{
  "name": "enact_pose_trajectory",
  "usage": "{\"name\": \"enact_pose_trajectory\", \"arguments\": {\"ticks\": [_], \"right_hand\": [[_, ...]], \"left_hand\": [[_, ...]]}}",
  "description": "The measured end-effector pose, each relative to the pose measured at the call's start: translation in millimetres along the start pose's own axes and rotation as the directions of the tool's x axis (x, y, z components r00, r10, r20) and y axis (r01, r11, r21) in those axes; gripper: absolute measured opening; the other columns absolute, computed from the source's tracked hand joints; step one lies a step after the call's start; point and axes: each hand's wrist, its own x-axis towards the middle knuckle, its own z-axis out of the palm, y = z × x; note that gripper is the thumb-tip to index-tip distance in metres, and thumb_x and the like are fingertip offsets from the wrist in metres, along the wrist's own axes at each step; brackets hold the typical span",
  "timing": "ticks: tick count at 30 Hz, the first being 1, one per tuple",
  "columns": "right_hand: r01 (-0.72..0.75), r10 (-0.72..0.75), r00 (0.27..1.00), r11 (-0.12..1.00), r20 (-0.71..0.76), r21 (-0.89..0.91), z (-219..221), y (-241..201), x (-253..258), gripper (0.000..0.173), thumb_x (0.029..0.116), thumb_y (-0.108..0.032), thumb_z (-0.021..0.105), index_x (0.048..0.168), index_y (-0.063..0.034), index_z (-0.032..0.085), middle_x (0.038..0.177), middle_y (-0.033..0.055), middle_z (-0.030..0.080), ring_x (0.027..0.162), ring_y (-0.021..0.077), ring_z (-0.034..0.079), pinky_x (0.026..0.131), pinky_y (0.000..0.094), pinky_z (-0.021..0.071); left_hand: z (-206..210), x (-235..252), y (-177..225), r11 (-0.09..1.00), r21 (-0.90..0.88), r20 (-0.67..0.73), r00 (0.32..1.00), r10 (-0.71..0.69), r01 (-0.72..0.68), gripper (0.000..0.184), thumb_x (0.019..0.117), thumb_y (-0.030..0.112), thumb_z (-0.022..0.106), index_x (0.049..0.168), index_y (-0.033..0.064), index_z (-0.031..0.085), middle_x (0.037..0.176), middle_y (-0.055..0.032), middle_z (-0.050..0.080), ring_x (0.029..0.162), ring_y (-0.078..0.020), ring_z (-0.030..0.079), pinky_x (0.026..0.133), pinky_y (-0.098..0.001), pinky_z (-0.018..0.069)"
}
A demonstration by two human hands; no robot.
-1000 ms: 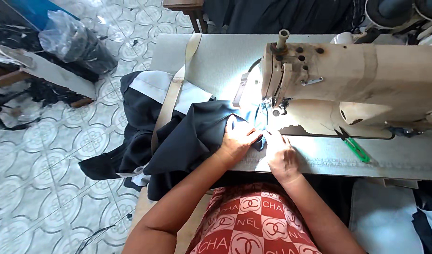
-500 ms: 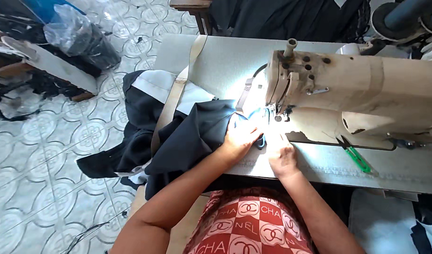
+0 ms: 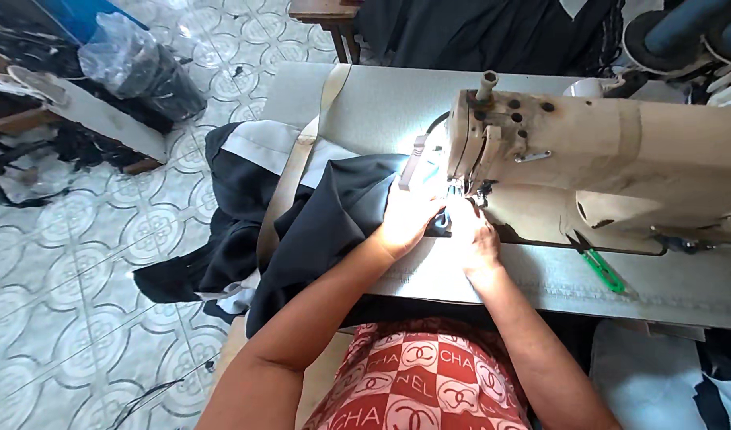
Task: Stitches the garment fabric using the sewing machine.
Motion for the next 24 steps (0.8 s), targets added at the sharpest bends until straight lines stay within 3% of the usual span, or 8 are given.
{"name": "enact_pose_trajectory", "arguments": {"ticks": [5, 9, 13, 16, 18, 21, 22, 24], "right_hand": [[-0.007, 0.016, 0.991, 0.997, -0.130, 0.073, 2, 10, -12, 0.028, 0.0996, -0.005, 0.056, 0.122, -0.0033, 0.072, 0.120, 0.0182, 0.070, 0.111, 0.0328, 0.069, 0.094, 0.0470, 0.0574], [0.008, 0.006, 0.991, 0.994, -0.131, 0.107, 9, 4, -13, 0.020, 0.0915, -0.016, 0.072, 0.100, 0.0024, 0.075, 0.117, 0.0204, 0.071, 0.112, 0.0371, 0.067, 0.096, 0.0529, 0.0541], [-0.056, 0.069, 0.993, 0.989, -0.093, 0.138, 10, -7, 3, 0.024, 0.0878, -0.016, 0.079, 0.100, 0.0038, 0.075, 0.113, 0.0206, 0.072, 0.108, 0.0372, 0.069, 0.094, 0.0552, 0.0546], [-0.020, 0.047, 0.992, 0.975, -0.117, 0.222, 10, -3, 2, 0.021, 0.0908, -0.017, 0.075, 0.098, 0.0030, 0.073, 0.102, 0.0195, 0.073, 0.101, 0.0361, 0.070, 0.088, 0.0558, 0.0559], [-0.048, 0.089, 0.994, 0.878, -0.064, 0.476, 1, -4, -12, 0.021, 0.0952, -0.014, 0.067, 0.106, 0.0034, 0.068, 0.096, 0.0153, 0.071, 0.090, 0.0251, 0.071, 0.081, 0.0459, 0.0586], [-0.301, 0.243, 0.946, 0.407, 0.215, 0.863, -20, -15, -48, 0.013, 0.0969, -0.004, 0.055, 0.107, 0.0017, 0.061, 0.078, 0.0024, 0.066, 0.063, 0.0084, 0.065, 0.060, 0.0255, 0.0585], [-0.406, 0.312, 0.899, 0.328, 0.308, 0.853, -25, -16, -58, 0.009, 0.0976, -0.002, 0.057, 0.105, 0.0025, 0.060, 0.071, 0.0014, 0.064, 0.055, 0.0079, 0.062, 0.053, 0.0239, 0.0566], [-0.515, 0.388, 0.843, 0.390, 0.371, 0.763, -34, -13, -64, 0.022, 0.0985, -0.003, 0.059, 0.118, 0.0029, 0.054, 0.069, 0.0019, 0.064, 0.052, 0.0079, 0.063, 0.049, 0.0233, 0.0563]], "left_hand": [[0, 2, -6, 0.987, -0.143, -0.054, 0.996, -0.074, 0.066, 0.032, 0.0872, 0.003, 0.067, 0.118, 0.0087, 0.074, 0.117, -0.0174, 0.071, 0.117, -0.0391, 0.064, 0.104, -0.0616, 0.0449], [-19, 10, -5, 0.893, -0.323, 0.166, 0.948, -0.271, 0.312, 0.041, 0.0870, 0.017, 0.079, 0.120, -0.0018, 0.065, 0.104, -0.0201, 0.071, 0.103, -0.0353, 0.067, 0.097, -0.0539, 0.0512], [-36, 10, -5, 0.862, -0.364, 0.267, 0.926, -0.267, 0.353, 0.042, 0.0841, 0.018, 0.084, 0.115, -0.0037, 0.066, 0.100, -0.0197, 0.069, 0.096, -0.0320, 0.067, 0.091, -0.0505, 0.0531], [-36, 1, -10, 0.889, -0.401, 0.191, 0.969, -0.155, 0.221, 0.053, 0.0796, 0.017, 0.086, 0.124, -0.0013, 0.064, 0.112, -0.0193, 0.070, 0.108, -0.0304, 0.066, 0.099, -0.0472, 0.0518], [-33, -5, -12, 0.946, -0.317, 0.130, 0.991, -0.027, 0.067, 0.061, 0.0770, 0.021, 0.088, 0.130, 0.0038, 0.064, 0.123, -0.0176, 0.068, 0.120, -0.0319, 0.062, 0.107, -0.0486, 0.0466], [-38, -14, -10, 0.978, -0.086, 0.010, 0.981, 0.193, -0.192, 0.039, 0.0785, 0.017, 0.084, 0.116, 0.0135, 0.075, 0.122, -0.0113, 0.071, 0.116, -0.0344, 0.064, 0.104, -0.0623, 0.0430], [-42, -16, -7, 0.974, -0.060, 0.012, 0.975, 0.221, -0.220, 0.027, 0.0823, 0.011, 0.080, 0.109, 0.0149, 0.077, 0.123, -0.0086, 0.071, 0.117, -0.0335, 0.064, 0.107, -0.0669, 0.0370], [-45, -21, -4, 0.968, -0.002, 0.020, 0.968, 0.251, -0.251, 0.018, 0.0882, 0.003, 0.072, 0.099, 0.0160, 0.079, 0.125, -0.0048, 0.071, 0.121, -0.0318, 0.064, 0.114, -0.0738, 0.0252]]}}
